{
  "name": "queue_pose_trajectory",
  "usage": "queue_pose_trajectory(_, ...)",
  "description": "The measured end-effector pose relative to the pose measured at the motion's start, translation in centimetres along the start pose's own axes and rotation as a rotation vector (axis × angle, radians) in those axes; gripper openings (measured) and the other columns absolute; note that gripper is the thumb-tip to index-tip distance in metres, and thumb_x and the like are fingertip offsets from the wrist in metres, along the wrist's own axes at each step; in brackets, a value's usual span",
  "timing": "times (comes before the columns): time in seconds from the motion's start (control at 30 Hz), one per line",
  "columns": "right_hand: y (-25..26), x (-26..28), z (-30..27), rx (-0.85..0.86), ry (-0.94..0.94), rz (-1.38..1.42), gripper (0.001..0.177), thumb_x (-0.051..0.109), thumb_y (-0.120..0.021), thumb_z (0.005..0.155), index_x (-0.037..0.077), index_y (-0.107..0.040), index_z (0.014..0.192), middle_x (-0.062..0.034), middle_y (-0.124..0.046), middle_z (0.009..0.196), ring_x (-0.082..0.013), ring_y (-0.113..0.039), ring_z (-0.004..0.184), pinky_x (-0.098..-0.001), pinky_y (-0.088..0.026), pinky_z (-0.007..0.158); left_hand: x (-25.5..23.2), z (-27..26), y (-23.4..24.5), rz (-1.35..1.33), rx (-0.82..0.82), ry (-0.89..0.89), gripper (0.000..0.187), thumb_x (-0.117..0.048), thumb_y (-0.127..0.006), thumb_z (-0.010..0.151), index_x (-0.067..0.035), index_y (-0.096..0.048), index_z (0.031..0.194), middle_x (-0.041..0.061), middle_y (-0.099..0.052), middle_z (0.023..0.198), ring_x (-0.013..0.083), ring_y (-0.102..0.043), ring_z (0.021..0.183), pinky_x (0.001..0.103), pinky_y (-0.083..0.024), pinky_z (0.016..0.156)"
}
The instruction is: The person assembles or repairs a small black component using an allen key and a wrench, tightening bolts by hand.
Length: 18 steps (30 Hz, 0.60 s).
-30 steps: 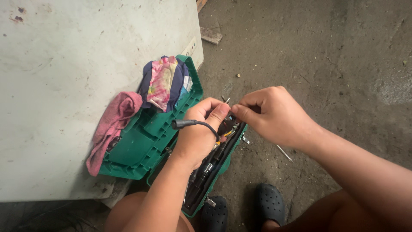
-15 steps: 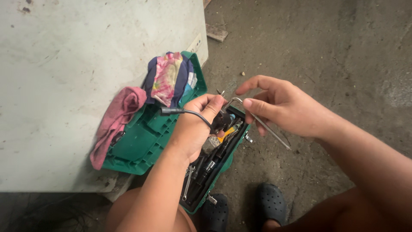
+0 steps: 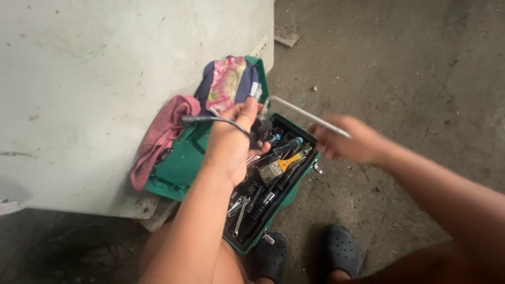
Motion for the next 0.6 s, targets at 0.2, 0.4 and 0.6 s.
queue_pose_trajectory(0.2,-14.0,-5.4,3.6,0.330,0.108,-0.604,0.028,0.018,-0.056,0.097,0.022,-0.075,0.117,-0.0050,-0.076,0.117,-0.0235,-0.071,0.106,-0.0410,-0.056,0.094,-1.4,0.5,1.5,-0.067,-0.106,-0.063,0.030,-0.042,-0.063,0.096,-0.013,-0.066,0.102,0.002,-0.063,0.086,0.0151,-0.063,0.075,0.037,-0.057,0.058)
queue_pose_trajectory(0.4,-29.3,-2.3,2.5,0.400,0.597,-0.762,0.043,0.011,-0.059,0.092,0.028,-0.067,0.131,-0.0176,-0.055,0.136,-0.0380,-0.061,0.119,-0.0468,-0.056,0.088,-1.6,1.2,2.2,-0.161,-0.171,-0.046,0.029,-0.043,-0.063,0.095,-0.014,-0.064,0.101,0.002,-0.062,0.084,0.0173,-0.062,0.077,0.039,-0.056,0.059)
queue_pose_trajectory(0.6,-34.4,-2.1,2.4,0.442,0.583,-0.840,0.037,0.016,-0.062,0.094,0.023,-0.066,0.129,-0.0137,-0.054,0.133,-0.0328,-0.055,0.121,-0.0449,-0.051,0.089,-0.8,1.6,2.2,-0.323,-0.140,0.020,0.032,-0.044,-0.066,0.093,-0.013,-0.062,0.097,0.005,-0.064,0.081,0.0203,-0.063,0.074,0.039,-0.054,0.058)
Point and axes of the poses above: each hand's wrist, its own z-axis towards the middle knuckle, its own y-axis out of the back of the hand, x = y × z, the point moved 4 cm from there along z, towards the middle knuckle
